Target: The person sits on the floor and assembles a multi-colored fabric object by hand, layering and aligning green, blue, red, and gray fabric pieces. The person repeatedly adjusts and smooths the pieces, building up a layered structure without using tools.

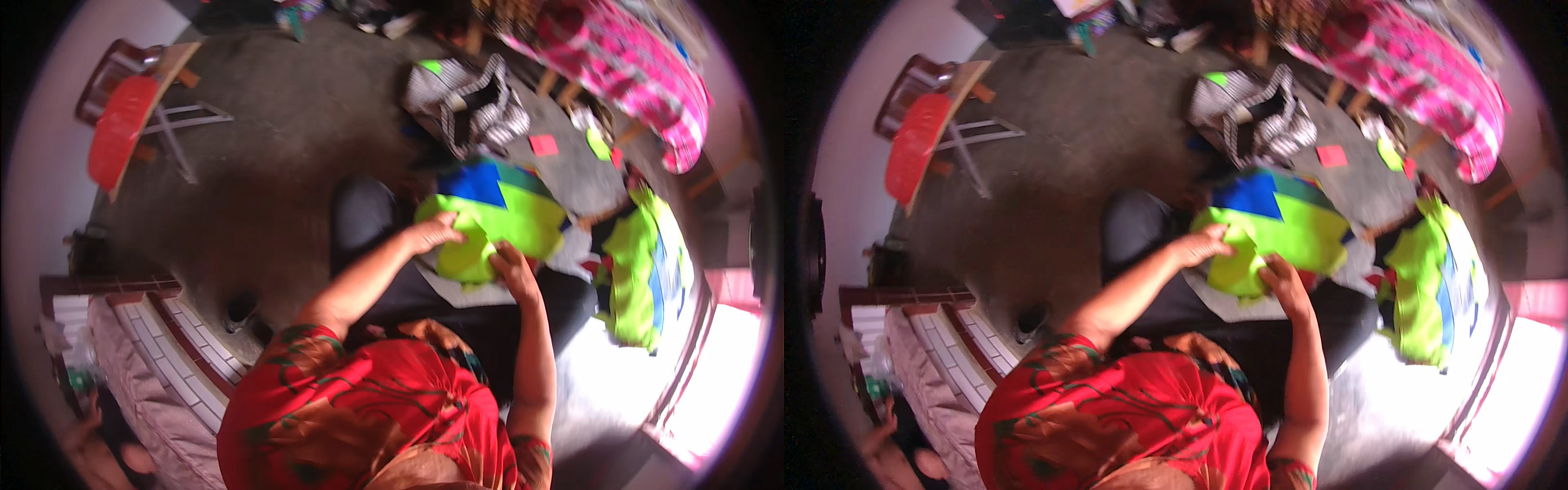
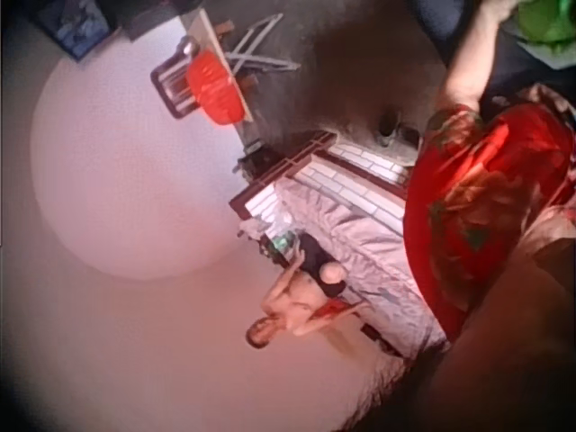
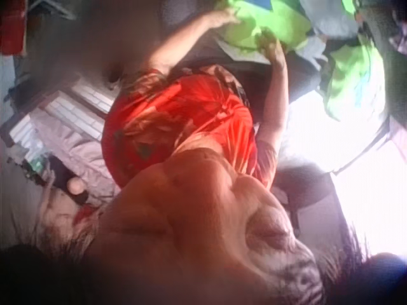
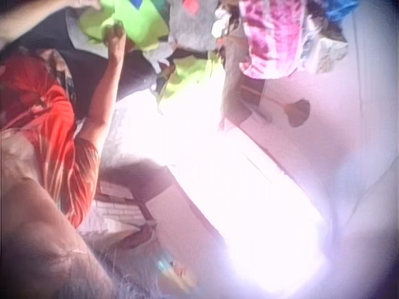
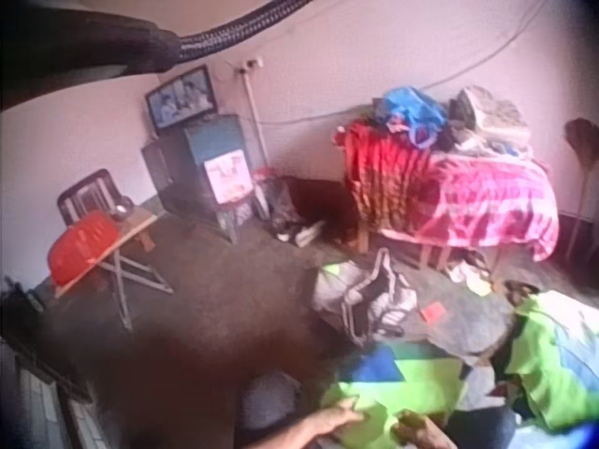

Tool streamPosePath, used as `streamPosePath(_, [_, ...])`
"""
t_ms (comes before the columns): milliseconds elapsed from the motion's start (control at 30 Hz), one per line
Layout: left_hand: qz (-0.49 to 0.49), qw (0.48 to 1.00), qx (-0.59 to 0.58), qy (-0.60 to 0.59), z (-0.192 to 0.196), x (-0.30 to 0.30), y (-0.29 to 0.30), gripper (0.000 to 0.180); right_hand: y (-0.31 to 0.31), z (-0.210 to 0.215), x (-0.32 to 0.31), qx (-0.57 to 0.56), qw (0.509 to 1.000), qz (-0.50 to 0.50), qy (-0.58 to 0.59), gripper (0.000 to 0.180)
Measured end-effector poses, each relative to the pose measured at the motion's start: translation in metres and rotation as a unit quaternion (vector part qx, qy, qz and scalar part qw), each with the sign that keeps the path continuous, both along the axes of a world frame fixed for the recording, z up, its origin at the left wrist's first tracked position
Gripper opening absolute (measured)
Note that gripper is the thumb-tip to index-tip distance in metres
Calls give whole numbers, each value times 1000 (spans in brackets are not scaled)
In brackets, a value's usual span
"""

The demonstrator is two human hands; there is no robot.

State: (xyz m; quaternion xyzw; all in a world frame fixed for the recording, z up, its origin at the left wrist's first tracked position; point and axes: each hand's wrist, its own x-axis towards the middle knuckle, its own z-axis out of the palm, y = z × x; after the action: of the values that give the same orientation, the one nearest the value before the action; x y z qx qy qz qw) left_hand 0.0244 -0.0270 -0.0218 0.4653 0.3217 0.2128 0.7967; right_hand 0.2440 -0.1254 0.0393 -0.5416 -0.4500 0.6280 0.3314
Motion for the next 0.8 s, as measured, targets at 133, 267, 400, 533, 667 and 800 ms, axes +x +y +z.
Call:
streamPosePath(133, [39, 994, 78, 68, 1, -6, -10, 48, -9, -16, 0, 42, 981, -80, -174, 24])
streamPosePath(267, [5, 954, 203, 221, 20, -16, -19, 34, -15, -50, 0, 167, 902, -79, -390, 12])
streamPosePath(400, [13, 928, 253, 272, 0, -17, -19, 22, -17, -50, -3, 84, 909, -112, -393, 10])
streamPosePath(533, [-34, 905, 294, 306, 8, -19, -24, 22, -20, -41, -4, 83, 900, -156, -399, 9])
streamPosePath(667, [8, 906, 300, 299, 0, -19, -32, 38, -25, -34, -9, 116, 872, -181, -440, 7])
streamPosePath(800, [-10, 913, 256, 316, 5, -18, -31, 35, -27, -17, -17, 125, 851, -200, -469, 7])
